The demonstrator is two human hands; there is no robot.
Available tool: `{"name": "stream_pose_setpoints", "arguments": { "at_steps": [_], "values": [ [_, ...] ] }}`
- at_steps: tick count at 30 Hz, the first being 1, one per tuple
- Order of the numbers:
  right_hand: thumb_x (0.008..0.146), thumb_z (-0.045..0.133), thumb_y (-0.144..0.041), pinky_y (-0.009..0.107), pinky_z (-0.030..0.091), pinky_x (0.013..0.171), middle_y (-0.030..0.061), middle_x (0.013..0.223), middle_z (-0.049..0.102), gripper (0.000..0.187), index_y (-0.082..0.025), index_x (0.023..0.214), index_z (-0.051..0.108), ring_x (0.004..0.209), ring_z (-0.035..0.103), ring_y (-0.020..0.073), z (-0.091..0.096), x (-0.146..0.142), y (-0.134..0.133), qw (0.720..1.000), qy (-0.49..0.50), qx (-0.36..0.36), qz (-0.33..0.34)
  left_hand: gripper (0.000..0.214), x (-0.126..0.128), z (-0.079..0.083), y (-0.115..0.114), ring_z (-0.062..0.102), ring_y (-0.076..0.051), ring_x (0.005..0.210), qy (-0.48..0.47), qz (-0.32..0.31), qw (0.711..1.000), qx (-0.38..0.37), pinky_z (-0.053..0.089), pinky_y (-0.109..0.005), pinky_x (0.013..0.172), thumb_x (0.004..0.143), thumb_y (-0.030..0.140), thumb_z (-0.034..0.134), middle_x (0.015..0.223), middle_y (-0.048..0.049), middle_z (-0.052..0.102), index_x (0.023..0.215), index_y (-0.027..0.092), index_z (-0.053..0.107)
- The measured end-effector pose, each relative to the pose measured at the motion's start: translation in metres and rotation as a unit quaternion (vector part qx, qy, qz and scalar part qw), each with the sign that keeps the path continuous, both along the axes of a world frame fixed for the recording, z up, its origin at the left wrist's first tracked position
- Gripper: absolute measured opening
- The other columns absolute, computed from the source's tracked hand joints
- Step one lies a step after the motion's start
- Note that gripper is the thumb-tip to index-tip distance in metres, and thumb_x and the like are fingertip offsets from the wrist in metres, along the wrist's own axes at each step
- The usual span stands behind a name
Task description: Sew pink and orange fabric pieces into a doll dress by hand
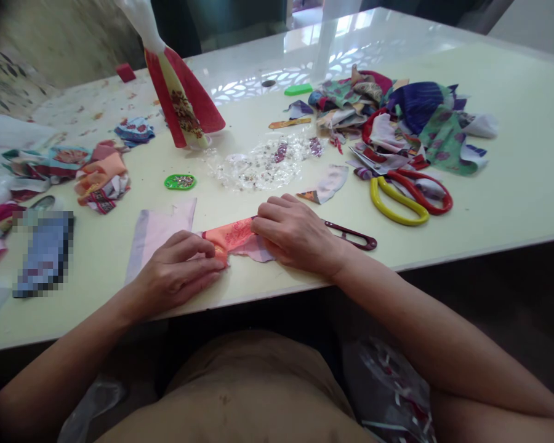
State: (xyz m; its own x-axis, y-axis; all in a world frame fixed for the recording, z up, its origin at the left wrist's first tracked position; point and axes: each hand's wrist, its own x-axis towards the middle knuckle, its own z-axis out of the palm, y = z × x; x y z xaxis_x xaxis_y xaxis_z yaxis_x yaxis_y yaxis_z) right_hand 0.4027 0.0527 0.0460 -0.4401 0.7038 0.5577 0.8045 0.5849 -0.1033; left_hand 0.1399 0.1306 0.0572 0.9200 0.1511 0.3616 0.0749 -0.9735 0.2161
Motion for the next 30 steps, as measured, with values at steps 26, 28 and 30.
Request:
{"name": "stream_pose_setpoints", "arguments": {
  "at_steps": [26,28,30],
  "values": [
    [0.092,0.048,-0.010,0.033,0.031,0.065,0.0050,0.073,0.058,0.018,-0.019,0.083,0.060,0.069,0.047,0.0187,0.003,-0.004,0.001,0.999,-0.003,0.010,0.040,0.021,0.011,0.007,0.033,0.057,-0.021,0.086,0.042,0.284,0.943,-0.170,0.046,-0.038,0.080,0.087,0.034,0.064,0.083,-0.0049,0.062,0.076,0.018,0.072],
    [0.091,0.048,-0.009,0.033,0.031,0.065,0.0050,0.073,0.058,0.017,-0.018,0.082,0.060,0.069,0.046,0.0186,0.002,-0.004,0.001,0.999,-0.009,0.013,0.041,0.020,0.013,0.006,0.032,0.057,-0.020,0.085,0.037,0.281,0.941,-0.183,0.046,-0.035,0.077,0.086,0.033,0.064,0.081,-0.0045,0.061,0.074,0.018,0.071],
    [0.090,0.048,-0.008,0.033,0.031,0.065,0.0051,0.073,0.058,0.017,-0.018,0.083,0.060,0.070,0.046,0.0187,0.001,-0.004,0.001,0.999,-0.011,0.014,0.041,0.019,0.014,0.008,0.031,0.057,-0.019,0.083,0.034,0.285,0.938,-0.197,0.045,-0.033,0.073,0.086,0.030,0.062,0.080,-0.0039,0.061,0.072,0.017,0.069]
  ]
}}
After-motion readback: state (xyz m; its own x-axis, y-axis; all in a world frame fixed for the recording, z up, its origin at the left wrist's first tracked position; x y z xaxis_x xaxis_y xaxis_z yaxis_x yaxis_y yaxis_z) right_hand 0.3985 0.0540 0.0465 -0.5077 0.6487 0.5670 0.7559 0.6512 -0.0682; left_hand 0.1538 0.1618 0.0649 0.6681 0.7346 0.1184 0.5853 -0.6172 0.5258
